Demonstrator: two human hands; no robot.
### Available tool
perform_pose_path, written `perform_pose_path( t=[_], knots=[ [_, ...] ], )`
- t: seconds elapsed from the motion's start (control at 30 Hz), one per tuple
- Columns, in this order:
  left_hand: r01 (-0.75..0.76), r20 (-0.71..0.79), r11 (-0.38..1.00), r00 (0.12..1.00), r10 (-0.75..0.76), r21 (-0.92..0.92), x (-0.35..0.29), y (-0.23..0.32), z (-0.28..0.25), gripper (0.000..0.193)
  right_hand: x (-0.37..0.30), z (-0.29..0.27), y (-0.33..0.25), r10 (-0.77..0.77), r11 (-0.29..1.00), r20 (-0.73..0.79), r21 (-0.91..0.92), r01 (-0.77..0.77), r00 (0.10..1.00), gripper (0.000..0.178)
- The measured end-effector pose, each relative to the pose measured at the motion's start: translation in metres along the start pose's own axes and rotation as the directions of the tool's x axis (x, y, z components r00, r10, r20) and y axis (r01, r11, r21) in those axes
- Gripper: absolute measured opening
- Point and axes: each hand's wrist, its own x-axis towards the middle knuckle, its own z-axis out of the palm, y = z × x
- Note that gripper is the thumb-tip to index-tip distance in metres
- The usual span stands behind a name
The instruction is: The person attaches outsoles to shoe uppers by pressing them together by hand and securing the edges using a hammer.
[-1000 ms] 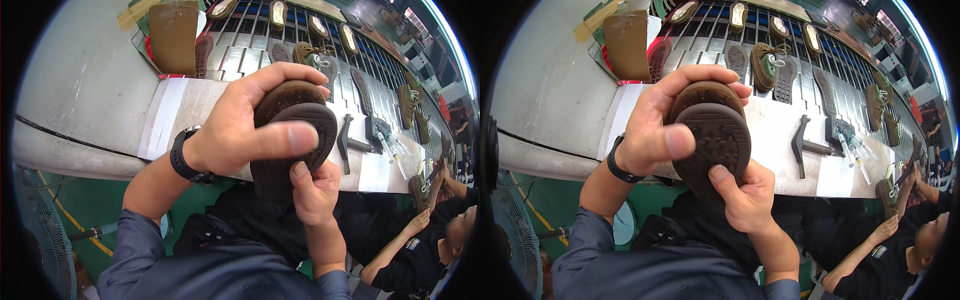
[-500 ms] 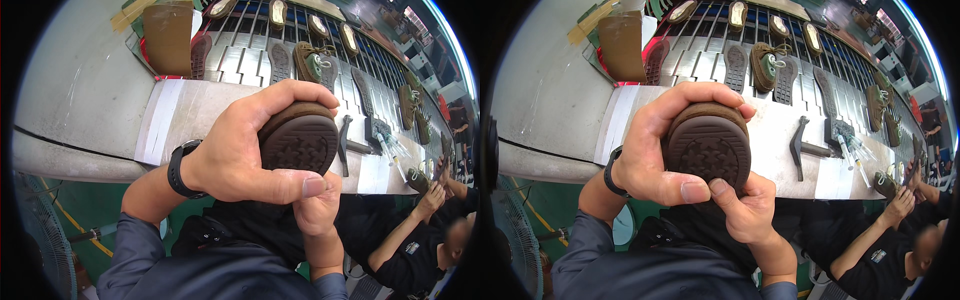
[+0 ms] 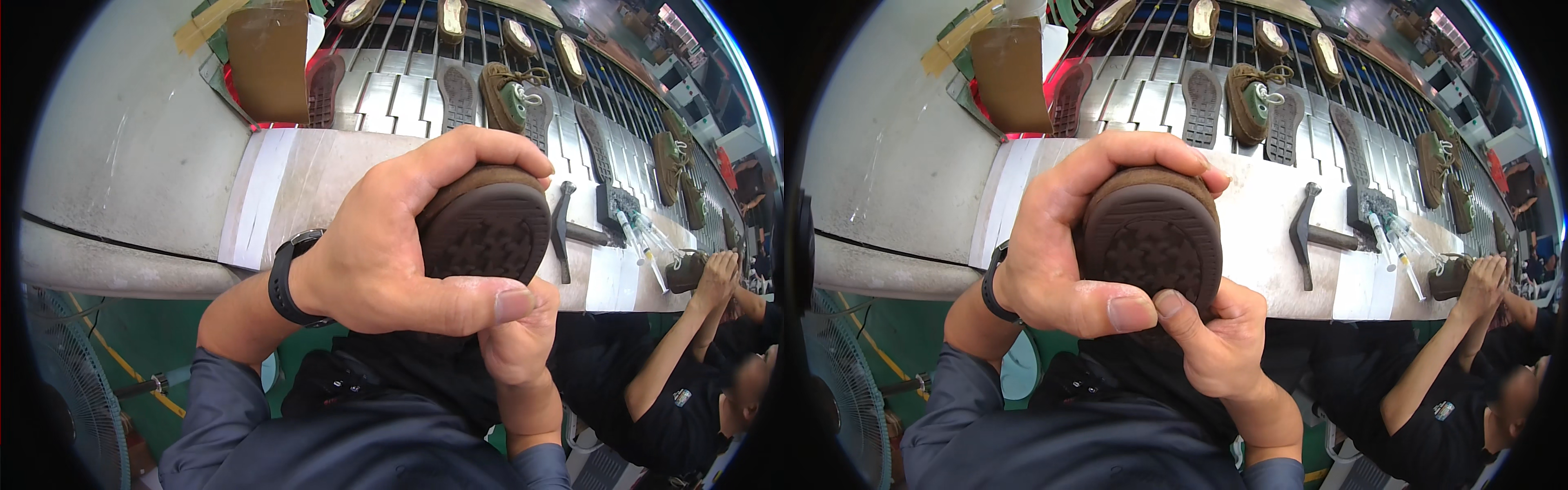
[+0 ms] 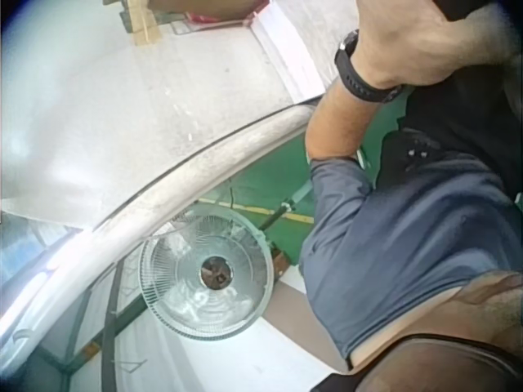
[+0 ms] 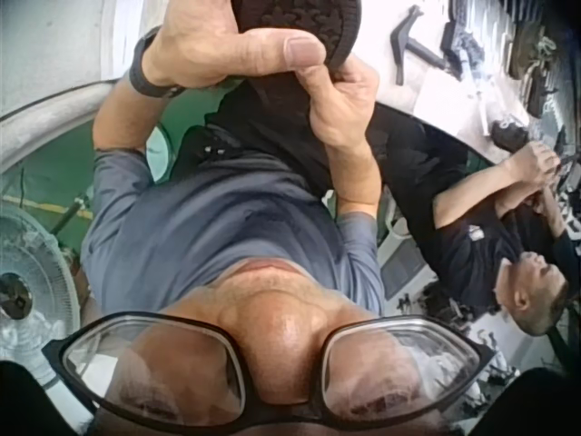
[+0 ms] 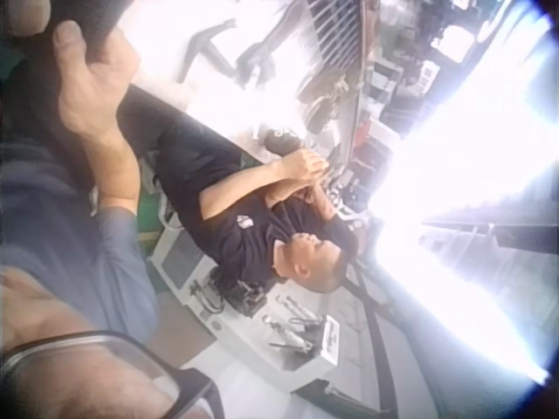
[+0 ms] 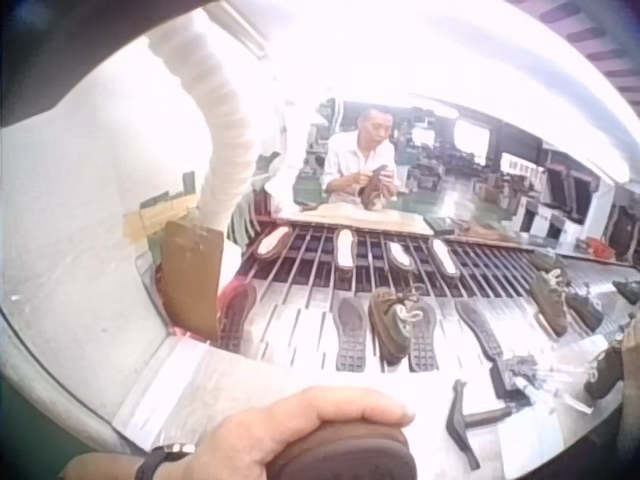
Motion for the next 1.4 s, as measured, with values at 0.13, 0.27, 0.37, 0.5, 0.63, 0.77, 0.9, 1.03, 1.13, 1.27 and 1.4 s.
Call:
perform_pose_path(
  t=[0.13,0.27,0.37,0.5,0.63,0.77,0.9,1.03,1.13,1.27,1.4],
  knots=[
    [0.111,-0.061,0.992,0.992,-0.114,-0.063,-0.001,0.011,0.005,0.066,0.002,0.004,0.001,-0.054,0.998,-0.024,0.012,0.055,0.998,0.027],
    [0.161,-0.097,0.984,0.981,-0.169,-0.081,0.006,0.019,0.005,0.043,0.002,0.003,-0.003,-0.027,1.0,-0.017,0.006,0.027,0.999,0.029],
    [0.158,-0.076,0.978,0.983,-0.169,-0.133,0.025,0.002,-0.008,0.053,0.021,-0.009,-0.011,0.036,0.999,-0.009,-0.001,-0.036,0.999,0.035],
    [0.152,-0.076,0.781,0.966,-0.248,-0.606,0.047,-0.031,-0.01,0.041,0.053,-0.055,-0.001,0.084,0.984,0.116,0.144,-0.101,0.99,0.054],
    [0.146,-0.078,0.845,0.973,-0.216,-0.515,0.054,-0.046,-0.007,0.046,0.064,-0.078,0.013,0.049,0.959,0.115,0.272,-0.079,0.992,0.051],
    [0.106,-0.121,0.856,0.974,-0.192,-0.505,0.058,-0.049,-0.001,0.042,0.062,-0.08,0.018,0.003,0.954,0.095,0.299,-0.032,0.996,0.047],
    [0.075,-0.151,0.827,0.97,-0.189,-0.557,0.058,-0.052,0.0,0.04,0.062,-0.075,0.02,-0.003,0.958,0.069,0.285,-0.016,0.998,0.045],
    [0.088,-0.145,0.836,0.97,-0.195,-0.541,0.059,-0.05,-0.001,0.047,0.061,-0.07,0.015,-0.024,0.959,0.054,0.283,0.007,0.998,0.035],
    [0.289,0.021,0.784,0.943,-0.332,-0.55,0.06,-0.034,-0.001,0.066,0.061,-0.071,0.016,-0.069,0.963,0.034,0.265,0.057,0.997,0.034],
    [0.231,0.081,0.753,0.97,-0.231,-0.617,0.06,-0.047,-0.012,0.063,0.063,-0.07,0.016,-0.101,0.963,0.038,0.253,0.088,0.994,0.034],
    [0.038,-0.161,0.887,0.979,-0.125,-0.46,0.058,-0.059,0.003,0.055,0.064,-0.072,0.017,-0.091,0.966,0.025,0.244,0.082,0.996,0.033]
  ],
)
